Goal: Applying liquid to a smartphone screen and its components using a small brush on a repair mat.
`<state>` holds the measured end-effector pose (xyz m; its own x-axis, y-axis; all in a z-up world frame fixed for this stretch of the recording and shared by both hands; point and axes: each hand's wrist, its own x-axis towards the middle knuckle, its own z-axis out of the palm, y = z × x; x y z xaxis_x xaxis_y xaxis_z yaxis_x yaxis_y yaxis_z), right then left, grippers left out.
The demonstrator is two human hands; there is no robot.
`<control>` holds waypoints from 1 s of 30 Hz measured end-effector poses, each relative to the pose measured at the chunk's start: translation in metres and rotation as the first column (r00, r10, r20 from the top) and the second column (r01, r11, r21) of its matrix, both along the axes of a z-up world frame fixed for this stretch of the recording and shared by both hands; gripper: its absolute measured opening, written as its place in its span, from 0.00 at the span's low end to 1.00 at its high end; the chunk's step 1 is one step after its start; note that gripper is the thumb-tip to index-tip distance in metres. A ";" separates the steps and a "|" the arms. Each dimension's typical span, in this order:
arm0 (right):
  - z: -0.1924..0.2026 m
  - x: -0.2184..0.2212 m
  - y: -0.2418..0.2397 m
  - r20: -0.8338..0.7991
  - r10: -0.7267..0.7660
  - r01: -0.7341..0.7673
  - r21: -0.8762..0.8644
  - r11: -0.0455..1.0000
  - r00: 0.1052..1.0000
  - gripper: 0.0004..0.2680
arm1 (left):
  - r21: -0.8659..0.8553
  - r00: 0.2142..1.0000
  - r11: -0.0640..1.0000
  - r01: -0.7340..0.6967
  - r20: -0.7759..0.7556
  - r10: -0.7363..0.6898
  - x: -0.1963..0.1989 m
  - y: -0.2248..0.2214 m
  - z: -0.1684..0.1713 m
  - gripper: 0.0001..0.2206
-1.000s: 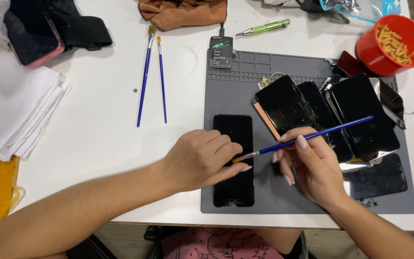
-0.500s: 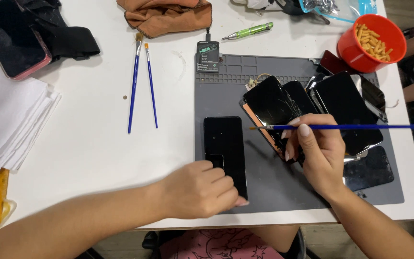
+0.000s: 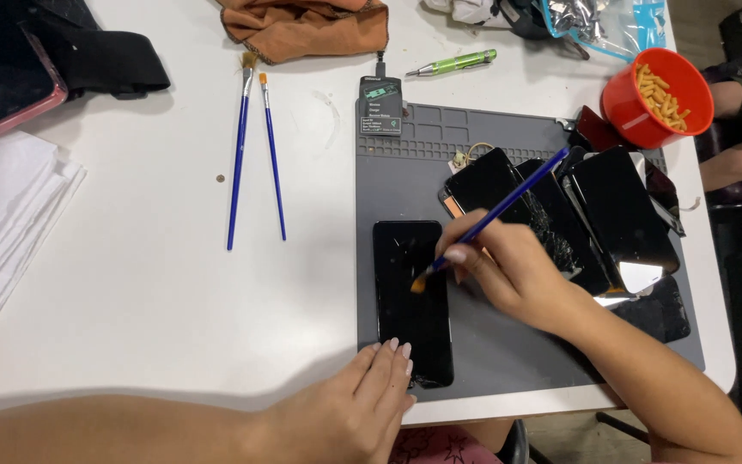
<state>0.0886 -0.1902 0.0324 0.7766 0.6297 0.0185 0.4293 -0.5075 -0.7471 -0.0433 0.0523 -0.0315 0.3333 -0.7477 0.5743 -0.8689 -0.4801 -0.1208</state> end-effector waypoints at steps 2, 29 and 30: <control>-0.001 0.013 0.003 0.240 -0.037 0.035 0.011 0.999 0.970 0.06 | 0.019 1.000 1.000 -0.013 0.020 0.012 -0.001 -0.001 -0.006 0.14; 0.004 0.004 0.023 0.288 0.094 -0.109 0.037 0.993 0.953 0.03 | 0.070 0.996 0.994 -0.086 0.024 0.084 -0.003 -0.002 0.000 0.14; 0.004 0.005 0.025 0.259 0.093 -0.121 0.094 0.988 0.961 0.03 | 0.071 0.998 0.996 -0.060 -0.006 0.061 -0.002 -0.002 -0.001 0.14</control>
<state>0.0937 -0.1655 0.0369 0.6659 0.6923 0.2782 0.6587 -0.3705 -0.6549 -0.0453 0.0504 -0.0327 0.3838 -0.7648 0.5175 -0.8395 -0.5224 -0.1494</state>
